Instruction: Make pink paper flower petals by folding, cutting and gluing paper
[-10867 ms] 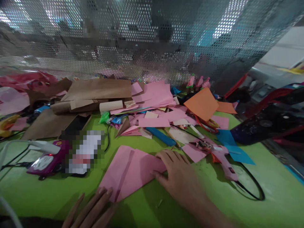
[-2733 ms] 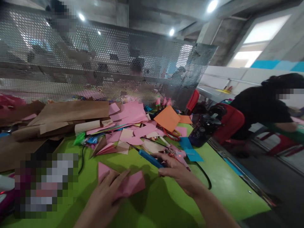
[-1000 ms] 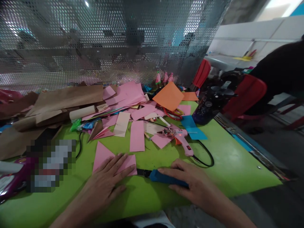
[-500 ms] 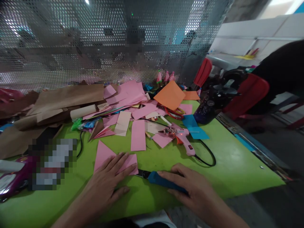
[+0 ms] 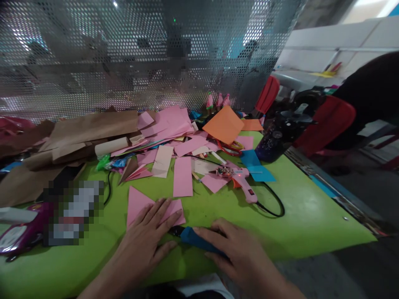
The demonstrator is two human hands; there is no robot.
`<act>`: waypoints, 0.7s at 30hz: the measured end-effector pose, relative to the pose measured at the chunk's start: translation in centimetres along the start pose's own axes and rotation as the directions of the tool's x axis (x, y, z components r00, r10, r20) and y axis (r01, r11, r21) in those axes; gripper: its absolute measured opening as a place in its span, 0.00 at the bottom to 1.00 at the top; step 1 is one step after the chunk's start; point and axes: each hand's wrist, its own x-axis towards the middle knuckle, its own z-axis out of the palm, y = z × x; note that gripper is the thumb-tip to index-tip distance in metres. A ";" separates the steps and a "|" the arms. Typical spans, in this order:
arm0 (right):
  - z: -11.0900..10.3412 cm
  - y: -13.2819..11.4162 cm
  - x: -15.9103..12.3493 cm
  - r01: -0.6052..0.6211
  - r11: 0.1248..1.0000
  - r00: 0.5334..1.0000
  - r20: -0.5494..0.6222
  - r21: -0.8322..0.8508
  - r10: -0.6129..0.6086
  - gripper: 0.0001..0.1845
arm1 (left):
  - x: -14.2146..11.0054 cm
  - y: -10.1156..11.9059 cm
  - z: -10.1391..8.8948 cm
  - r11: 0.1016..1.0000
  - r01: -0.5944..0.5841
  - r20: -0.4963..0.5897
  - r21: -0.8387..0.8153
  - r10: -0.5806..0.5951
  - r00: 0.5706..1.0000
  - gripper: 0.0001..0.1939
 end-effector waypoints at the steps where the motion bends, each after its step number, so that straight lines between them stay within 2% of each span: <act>1: 0.1 -0.1 0.2 0.000 1.000 1.000 -0.002 -0.006 0.000 0.29 | 0.0 0.1 -0.1 1.000 0.011 -0.001 -0.002 -0.011 1.000 0.30; 4: 0.0 -0.2 0.3 -0.007 1.000 1.000 -0.023 -0.013 0.007 0.28 | -0.3 -0.5 -0.7 1.000 0.009 0.014 -0.002 -0.009 1.000 0.28; 8: 0.0 0.0 0.3 0.005 1.000 0.999 -0.047 -0.013 -0.006 0.27 | -1.4 -2.5 -1.6 0.997 0.020 0.021 0.070 -0.022 1.000 0.26; 11: 0.1 0.1 0.5 0.023 0.999 0.998 -0.058 -0.026 -0.025 0.27 | -2.0 -3.7 -1.6 0.994 0.026 0.033 0.102 -0.030 0.999 0.26; 21: 0.7 -0.2 0.4 0.030 0.998 0.998 -0.052 -0.054 -0.033 0.27 | -2.0 -3.5 -0.9 0.988 0.046 -0.005 0.147 -0.046 0.999 0.26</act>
